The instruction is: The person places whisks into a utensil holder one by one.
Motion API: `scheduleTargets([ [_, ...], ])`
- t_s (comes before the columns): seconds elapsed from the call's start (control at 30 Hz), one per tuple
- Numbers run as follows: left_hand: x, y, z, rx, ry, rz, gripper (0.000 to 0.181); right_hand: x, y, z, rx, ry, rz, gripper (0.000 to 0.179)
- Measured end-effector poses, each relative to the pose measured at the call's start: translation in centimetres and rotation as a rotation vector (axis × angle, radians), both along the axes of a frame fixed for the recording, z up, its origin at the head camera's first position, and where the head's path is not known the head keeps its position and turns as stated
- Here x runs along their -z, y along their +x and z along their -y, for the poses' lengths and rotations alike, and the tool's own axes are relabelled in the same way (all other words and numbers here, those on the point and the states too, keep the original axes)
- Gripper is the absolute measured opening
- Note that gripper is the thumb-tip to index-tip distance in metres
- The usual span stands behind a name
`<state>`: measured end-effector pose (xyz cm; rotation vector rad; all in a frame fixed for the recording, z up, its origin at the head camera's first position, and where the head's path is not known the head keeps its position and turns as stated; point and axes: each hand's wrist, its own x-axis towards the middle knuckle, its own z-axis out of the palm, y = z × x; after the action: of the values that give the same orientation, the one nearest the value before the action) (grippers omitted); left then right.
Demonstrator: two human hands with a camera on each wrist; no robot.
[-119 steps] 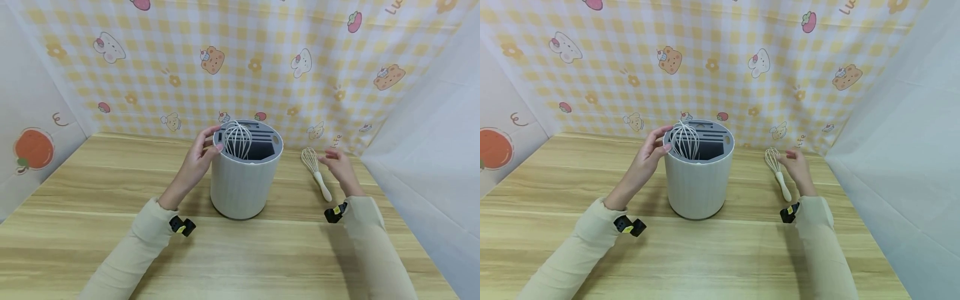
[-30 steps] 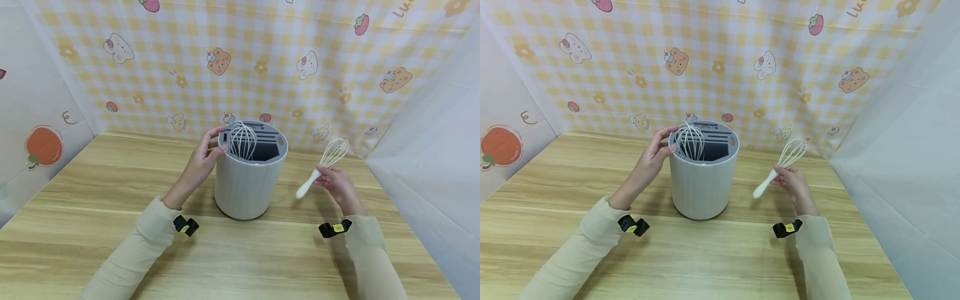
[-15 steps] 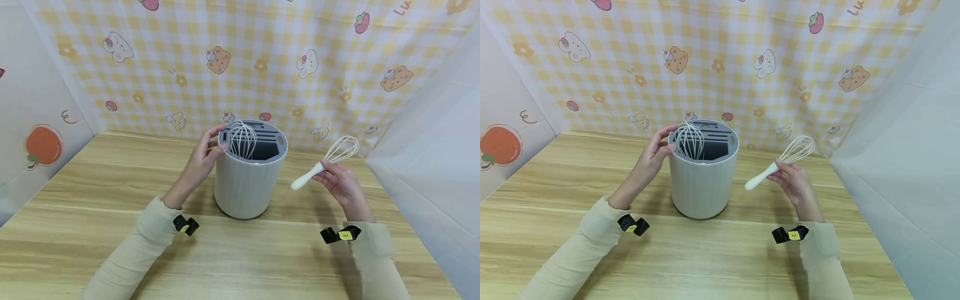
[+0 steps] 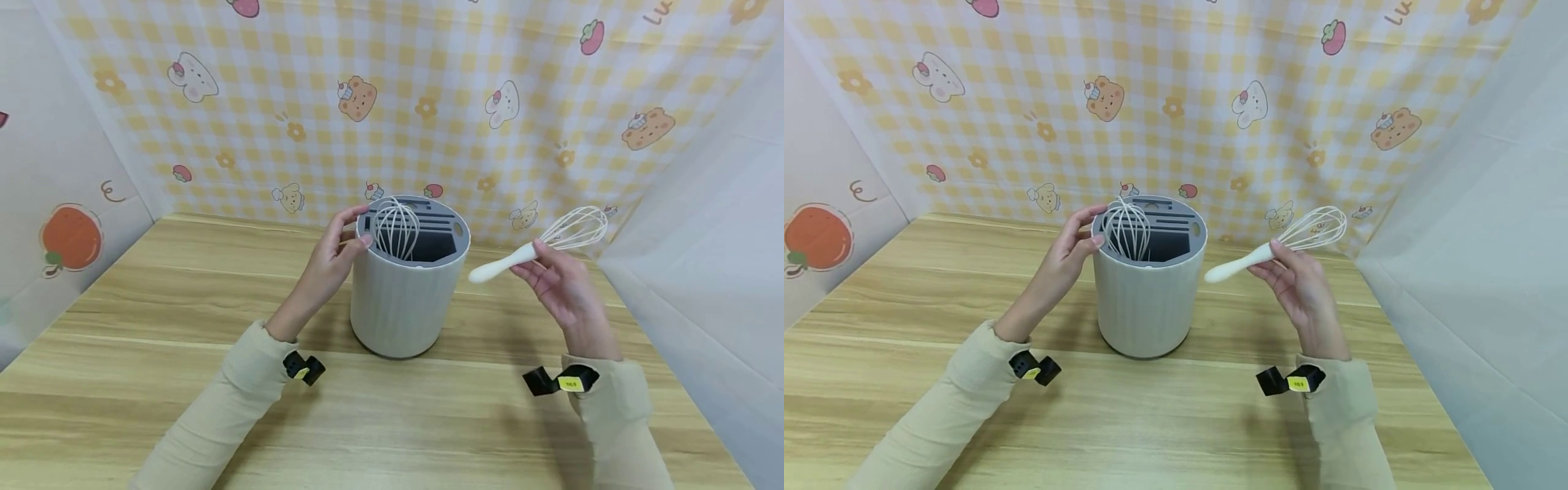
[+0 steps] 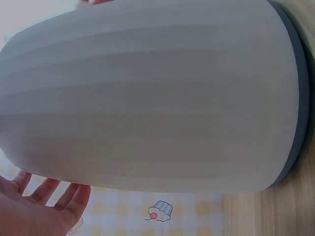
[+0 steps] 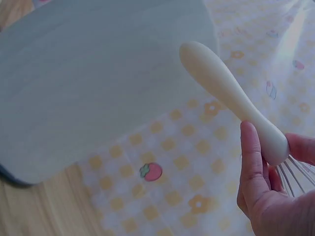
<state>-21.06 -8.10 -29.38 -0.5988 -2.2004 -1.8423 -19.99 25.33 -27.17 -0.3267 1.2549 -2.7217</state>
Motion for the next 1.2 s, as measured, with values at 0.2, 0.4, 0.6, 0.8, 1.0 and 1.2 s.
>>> scheduleTargets([
  [0.2,0.0,0.1,0.0,-0.002,0.000,-0.002,0.051,-1.2,-0.1,0.8,-0.030,-0.033,-0.055,0.013],
  [0.4,-0.1,0.1,-0.1,-0.005,0.000,-0.008,0.051,-2.1,-0.1,1.5,-0.047,-0.092,-0.017,0.018],
  [0.6,0.0,0.1,-0.1,-0.005,0.000,-0.009,0.050,-3.1,0.0,2.5,-0.043,-0.111,-0.041,0.020],
  [0.8,0.0,0.1,-0.1,-0.009,0.002,-0.007,0.050,-3.8,-0.2,3.7,0.001,-0.075,-0.108,0.016],
  [1.0,0.0,0.1,-0.1,-0.007,0.001,-0.006,0.052,-3.9,-0.3,4.6,0.045,-0.018,-0.129,0.006],
  [1.2,-0.1,0.2,0.0,-0.008,-0.002,-0.005,0.052,-4.2,-0.2,5.5,0.105,0.083,-0.180,0.007],
])
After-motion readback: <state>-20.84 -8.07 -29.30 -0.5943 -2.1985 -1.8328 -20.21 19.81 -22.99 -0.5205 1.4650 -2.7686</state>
